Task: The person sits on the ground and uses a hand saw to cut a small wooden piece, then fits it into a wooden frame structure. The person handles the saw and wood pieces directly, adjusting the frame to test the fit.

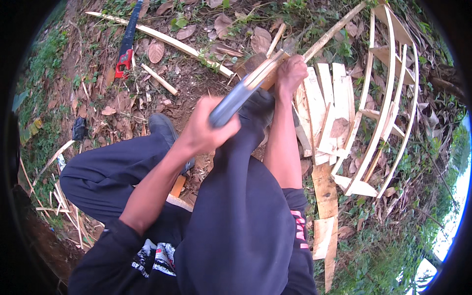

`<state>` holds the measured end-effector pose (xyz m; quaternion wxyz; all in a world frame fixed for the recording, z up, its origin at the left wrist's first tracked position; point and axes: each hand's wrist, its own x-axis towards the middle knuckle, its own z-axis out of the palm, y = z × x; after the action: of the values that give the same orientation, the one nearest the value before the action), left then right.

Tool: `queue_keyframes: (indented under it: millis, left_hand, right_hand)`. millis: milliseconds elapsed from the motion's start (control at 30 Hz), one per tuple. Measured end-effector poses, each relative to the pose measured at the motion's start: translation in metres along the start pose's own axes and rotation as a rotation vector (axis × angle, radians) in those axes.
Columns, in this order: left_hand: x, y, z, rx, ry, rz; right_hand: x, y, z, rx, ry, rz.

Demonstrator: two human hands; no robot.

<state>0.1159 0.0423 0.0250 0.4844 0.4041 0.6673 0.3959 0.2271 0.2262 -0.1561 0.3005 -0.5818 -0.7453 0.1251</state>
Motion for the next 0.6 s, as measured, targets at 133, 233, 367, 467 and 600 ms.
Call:
queue_keyframes:
  millis: [133,233,367,467,600]
  left_hand:
    - [-0.061,0.002,-0.008,-0.058,0.010,0.100]
    - [0.007,-0.017,0.000,0.020,0.054,0.084]
    - [-0.032,-0.012,-0.003,-0.004,0.022,0.068]
    - [-0.043,-0.009,-0.006,-0.026,-0.061,0.081]
    - [0.027,0.008,0.012,-0.049,0.063,0.019]
  right_hand:
    - [0.008,0.009,-0.004,-0.002,-0.009,0.048]
    - [0.003,-0.003,-0.002,-0.040,-0.048,0.021]
    - [0.008,0.003,-0.002,-0.104,0.026,-0.144]
    - [0.010,0.006,-0.006,-0.144,-0.012,0.024]
    - [0.003,0.000,-0.002,-0.067,-0.001,-0.045]
